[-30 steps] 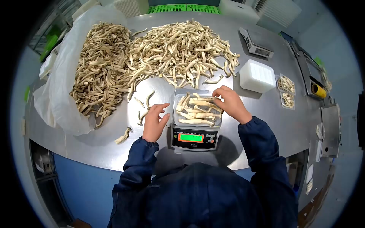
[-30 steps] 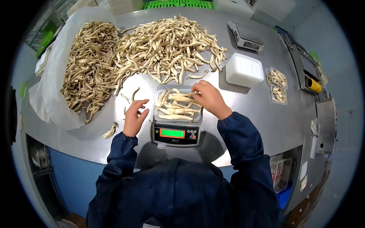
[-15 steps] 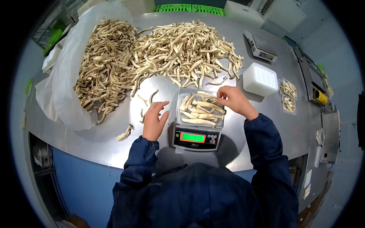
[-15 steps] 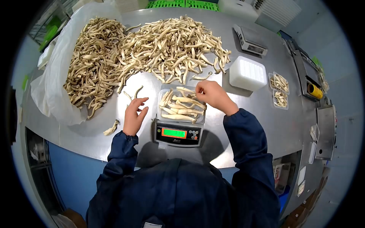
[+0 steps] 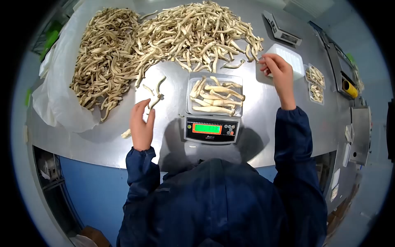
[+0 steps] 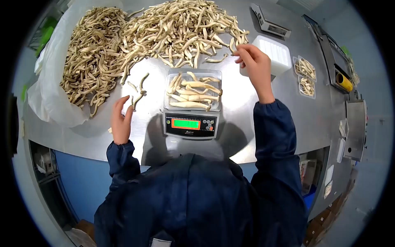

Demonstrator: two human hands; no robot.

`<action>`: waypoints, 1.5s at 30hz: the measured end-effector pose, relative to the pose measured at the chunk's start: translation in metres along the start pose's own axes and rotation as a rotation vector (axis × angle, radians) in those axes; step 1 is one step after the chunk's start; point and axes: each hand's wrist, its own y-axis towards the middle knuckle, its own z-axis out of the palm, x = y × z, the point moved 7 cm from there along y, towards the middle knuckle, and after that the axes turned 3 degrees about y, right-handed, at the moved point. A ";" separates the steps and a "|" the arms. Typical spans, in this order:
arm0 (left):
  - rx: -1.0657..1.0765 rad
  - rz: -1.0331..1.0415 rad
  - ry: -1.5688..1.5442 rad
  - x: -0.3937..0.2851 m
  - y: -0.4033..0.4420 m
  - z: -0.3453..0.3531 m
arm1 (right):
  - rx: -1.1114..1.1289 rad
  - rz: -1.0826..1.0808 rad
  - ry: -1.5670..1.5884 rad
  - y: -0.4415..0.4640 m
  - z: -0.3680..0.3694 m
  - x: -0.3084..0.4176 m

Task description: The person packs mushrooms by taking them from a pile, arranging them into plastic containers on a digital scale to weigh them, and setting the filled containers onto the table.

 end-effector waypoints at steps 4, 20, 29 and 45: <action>-0.016 0.067 0.101 -0.005 -0.009 -0.002 | -0.171 -0.004 0.028 -0.048 -0.014 -0.022; 0.347 0.462 0.205 -0.076 0.021 0.125 | 0.221 -0.227 -0.678 -0.083 0.120 -0.020; 0.333 0.387 0.189 -0.070 0.017 0.120 | 0.147 -0.249 -0.437 -0.071 0.093 0.000; 0.286 0.362 0.267 -0.069 0.007 0.096 | 0.662 -0.189 -0.909 -0.048 0.143 -0.010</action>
